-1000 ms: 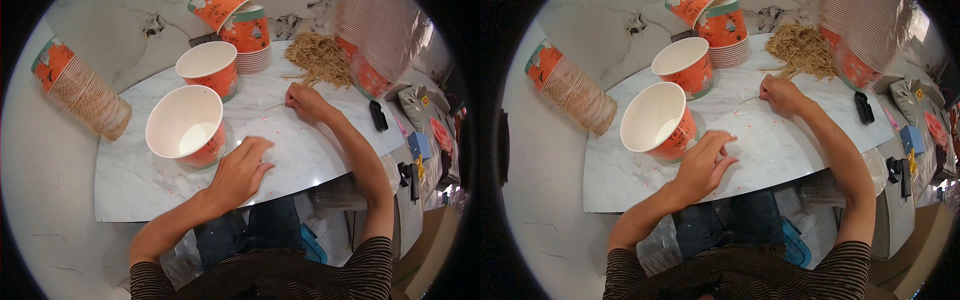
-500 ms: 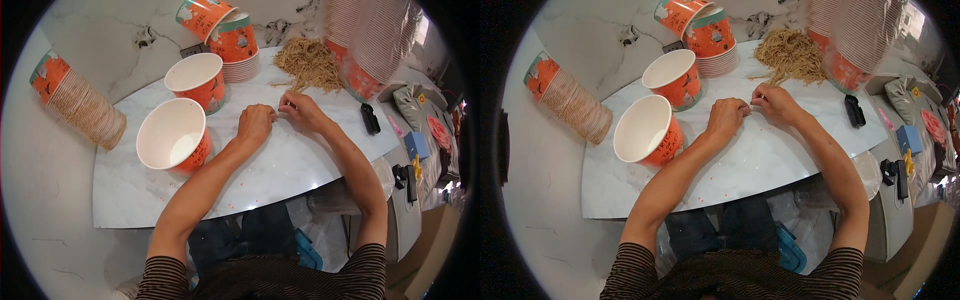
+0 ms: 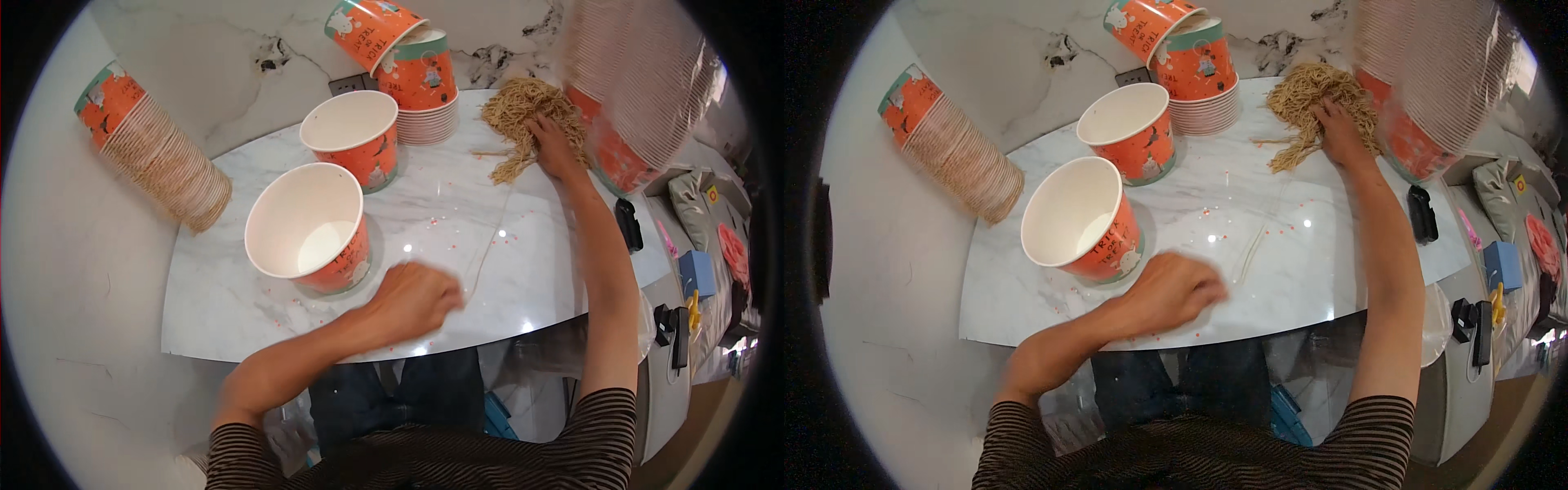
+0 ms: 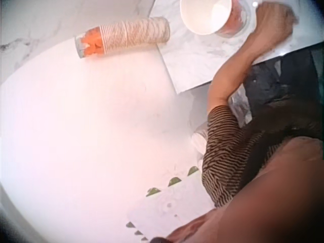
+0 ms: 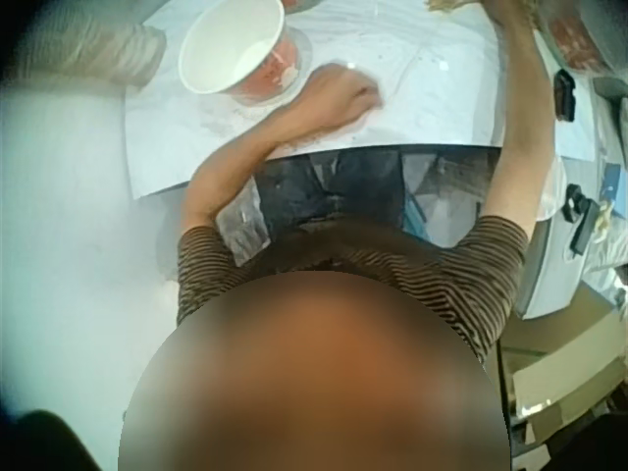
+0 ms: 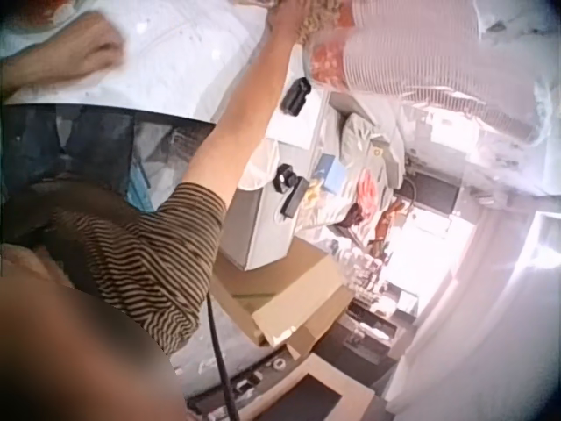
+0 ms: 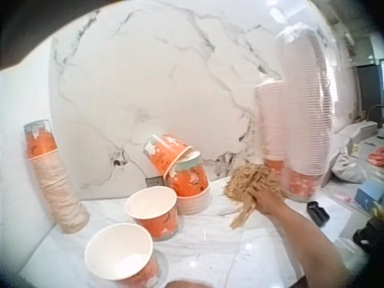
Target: Threading a thin elastic band through pre-punched holes in paper snack bowls for assembly.
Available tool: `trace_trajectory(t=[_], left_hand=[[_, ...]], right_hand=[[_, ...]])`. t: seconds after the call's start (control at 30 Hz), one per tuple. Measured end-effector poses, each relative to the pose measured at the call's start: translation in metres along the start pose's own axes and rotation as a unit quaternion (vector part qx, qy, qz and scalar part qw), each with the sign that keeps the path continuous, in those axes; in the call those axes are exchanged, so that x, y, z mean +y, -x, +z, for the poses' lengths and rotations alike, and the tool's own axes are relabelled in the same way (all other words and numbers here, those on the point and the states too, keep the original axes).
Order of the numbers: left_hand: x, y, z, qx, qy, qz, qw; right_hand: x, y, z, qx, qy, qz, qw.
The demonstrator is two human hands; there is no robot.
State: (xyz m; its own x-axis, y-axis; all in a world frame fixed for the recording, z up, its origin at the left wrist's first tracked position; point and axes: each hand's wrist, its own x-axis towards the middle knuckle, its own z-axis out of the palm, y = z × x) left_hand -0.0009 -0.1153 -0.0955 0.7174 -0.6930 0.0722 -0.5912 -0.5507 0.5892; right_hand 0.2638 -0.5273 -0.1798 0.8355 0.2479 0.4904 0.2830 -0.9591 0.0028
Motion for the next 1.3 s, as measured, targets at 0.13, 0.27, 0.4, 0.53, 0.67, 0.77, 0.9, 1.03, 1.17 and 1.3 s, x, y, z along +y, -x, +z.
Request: trace_trajectory(t=[0.13,0.27,0.4,0.53,0.67,0.77,0.9,1.03,1.17,1.3], left_hand=[[0.008,0.085,-0.036,-0.147,0.063,-0.107,0.981],[0.004,0.117,-0.062,-0.033,0.055,-0.173,0.983],[0.001,0.121,-0.068,-0.007,0.078,-0.149,0.986],[0.001,0.109,-0.066,-0.014,0.091,-0.125,0.988],[-0.01,0.113,-0.064,0.021,0.066,-0.134,0.989],[-0.013,0.121,-0.067,0.007,0.074,-0.163,0.984],[-0.016,0.132,-0.069,0.01,0.057,-0.155,0.986],[-0.022,0.146,-0.082,0.02,0.021,-0.087,0.996],[-0.025,0.173,-0.126,0.221,-0.089,-0.016,0.971],[-0.045,0.157,-0.149,0.271,-0.26,0.033,0.926]], right_hand=[[-0.012,-0.007,-0.014,-0.006,-0.047,-0.009,0.999],[-0.137,0.002,-0.12,0.055,-0.255,0.085,0.962],[-0.271,0.08,-0.213,-0.203,-0.563,0.034,0.8],[-0.349,0.112,-0.207,-0.296,-0.527,-0.09,0.791],[-0.366,0.115,-0.191,-0.379,-0.615,-0.003,0.691],[-0.371,0.116,-0.188,-0.404,-0.633,0.035,0.659],[-0.377,0.113,-0.183,-0.476,-0.64,0.066,0.6],[-0.368,0.113,-0.176,-0.44,-0.633,-0.006,0.637],[-0.358,0.11,-0.179,-0.39,-0.672,0.059,0.627],[-0.348,0.111,-0.178,-0.323,-0.722,0.06,0.609]])
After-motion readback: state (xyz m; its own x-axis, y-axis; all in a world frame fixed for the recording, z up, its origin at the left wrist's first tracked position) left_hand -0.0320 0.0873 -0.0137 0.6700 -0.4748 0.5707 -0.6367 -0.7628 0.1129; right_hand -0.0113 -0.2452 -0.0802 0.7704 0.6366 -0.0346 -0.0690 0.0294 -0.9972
